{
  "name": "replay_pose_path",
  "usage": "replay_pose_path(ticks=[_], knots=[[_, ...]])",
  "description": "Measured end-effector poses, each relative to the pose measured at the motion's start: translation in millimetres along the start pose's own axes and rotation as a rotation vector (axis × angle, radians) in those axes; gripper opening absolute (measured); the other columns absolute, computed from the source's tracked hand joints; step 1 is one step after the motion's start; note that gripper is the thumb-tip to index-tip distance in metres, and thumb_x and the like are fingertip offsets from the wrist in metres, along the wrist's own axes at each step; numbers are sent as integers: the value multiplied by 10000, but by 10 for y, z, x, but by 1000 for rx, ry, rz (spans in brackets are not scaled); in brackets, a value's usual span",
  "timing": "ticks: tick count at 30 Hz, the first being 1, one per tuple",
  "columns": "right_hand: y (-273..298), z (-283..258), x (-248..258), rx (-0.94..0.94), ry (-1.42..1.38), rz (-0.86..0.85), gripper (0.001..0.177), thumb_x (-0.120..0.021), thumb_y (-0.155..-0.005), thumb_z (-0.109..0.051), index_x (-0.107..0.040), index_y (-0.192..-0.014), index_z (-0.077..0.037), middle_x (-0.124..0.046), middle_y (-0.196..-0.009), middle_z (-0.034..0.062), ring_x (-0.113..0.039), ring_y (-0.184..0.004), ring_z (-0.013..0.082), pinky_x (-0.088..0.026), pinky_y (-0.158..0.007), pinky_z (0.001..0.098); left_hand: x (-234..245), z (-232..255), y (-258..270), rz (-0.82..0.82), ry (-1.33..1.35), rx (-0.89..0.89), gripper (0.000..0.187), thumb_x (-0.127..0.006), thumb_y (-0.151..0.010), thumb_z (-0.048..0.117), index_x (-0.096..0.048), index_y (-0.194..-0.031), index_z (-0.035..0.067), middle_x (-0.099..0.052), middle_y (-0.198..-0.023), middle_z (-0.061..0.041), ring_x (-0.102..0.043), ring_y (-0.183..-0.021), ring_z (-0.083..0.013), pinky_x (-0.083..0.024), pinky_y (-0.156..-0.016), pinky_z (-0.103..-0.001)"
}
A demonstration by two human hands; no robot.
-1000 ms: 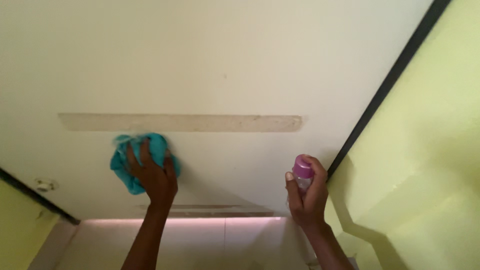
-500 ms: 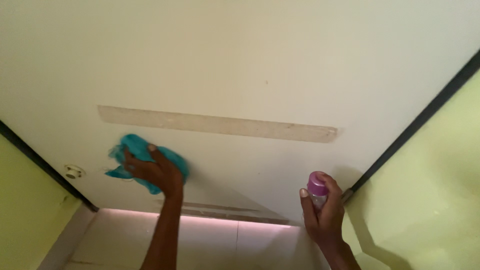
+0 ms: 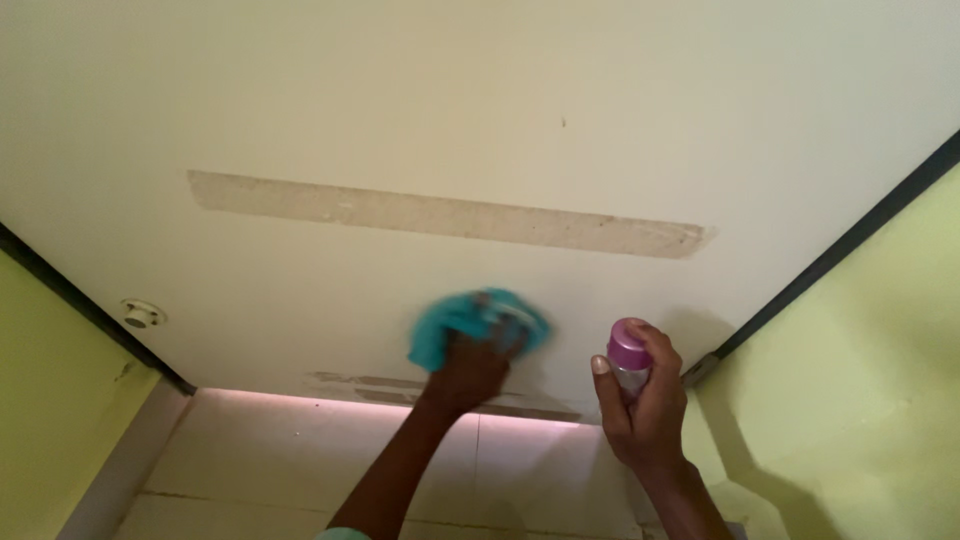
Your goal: The person wipes a white wall with a blue cloth while holding a small pink bottle in the other hand. They repeatedly rub the cloth against the wall surface, focusing on a specific area with a horizontal mark.
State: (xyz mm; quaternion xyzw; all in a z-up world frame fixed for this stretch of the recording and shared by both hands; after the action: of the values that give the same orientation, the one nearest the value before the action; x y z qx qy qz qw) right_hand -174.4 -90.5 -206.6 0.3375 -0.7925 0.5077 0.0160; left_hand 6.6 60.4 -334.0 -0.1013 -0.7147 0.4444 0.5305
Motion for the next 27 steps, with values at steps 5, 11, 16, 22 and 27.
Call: replay_pose_path(ticks=[5,11,16,22,27], knots=[[-4,-57,31,51,17,-123,472,-687,-956,-107,-436,-1349,-32,-629,-1251,222,-678,-1089,304,-551,-910,386,56,177,-49,-169,137,-327,764,-638,-840,74,-474,-1558,277,-502,-1550,-6,-511,-1358,-296,-428,-1115,-573],[-28,-26,194,12,70,-76,478,-692,-951,-117,-436,-1346,-27,-637,-1250,223,-690,-1054,299,-564,-882,381,395,-235,-223,-91,-180,-195,810,-664,-773,65,-477,-1502,361,-481,-1580,-15,-530,-1335,-317,-479,-896,-536],[-22,-29,264,2,63,-33,490,-685,-958,-111,-430,-1366,-16,-621,-1288,239,-679,-1092,313,-561,-903,388,396,-169,-229,216,-70,-27,650,-643,-899,128,-462,-1499,300,-540,-1525,-48,-520,-1382,-371,-483,-938,-558],[-19,-64,255,65,78,-118,456,-684,-958,-101,-448,-1343,-41,-650,-1231,215,-698,-1077,313,-580,-883,384,-223,115,111,-294,171,-341,703,-545,-933,86,-379,-1584,293,-581,-1512,-26,-633,-1140,-294,-509,-982,-506],[21,-28,298,69,100,-114,463,-685,-957,-104,-436,-1341,-33,-638,-1228,222,-699,-1055,321,-579,-861,387,69,-49,-144,-75,-23,-264,655,-581,-906,147,-444,-1521,326,-630,-1383,-4,-675,-1009,-274,-547,-841,-493]])
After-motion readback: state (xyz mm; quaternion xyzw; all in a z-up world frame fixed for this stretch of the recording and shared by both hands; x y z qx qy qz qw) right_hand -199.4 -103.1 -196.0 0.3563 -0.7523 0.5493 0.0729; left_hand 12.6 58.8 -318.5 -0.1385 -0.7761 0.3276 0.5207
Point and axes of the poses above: each hand's wrist, its own y-axis away from the middle knuckle, its own x-axis out of the back of the hand, z = x × y, the point moved 2 cm from there along -y, towards the middle knuckle
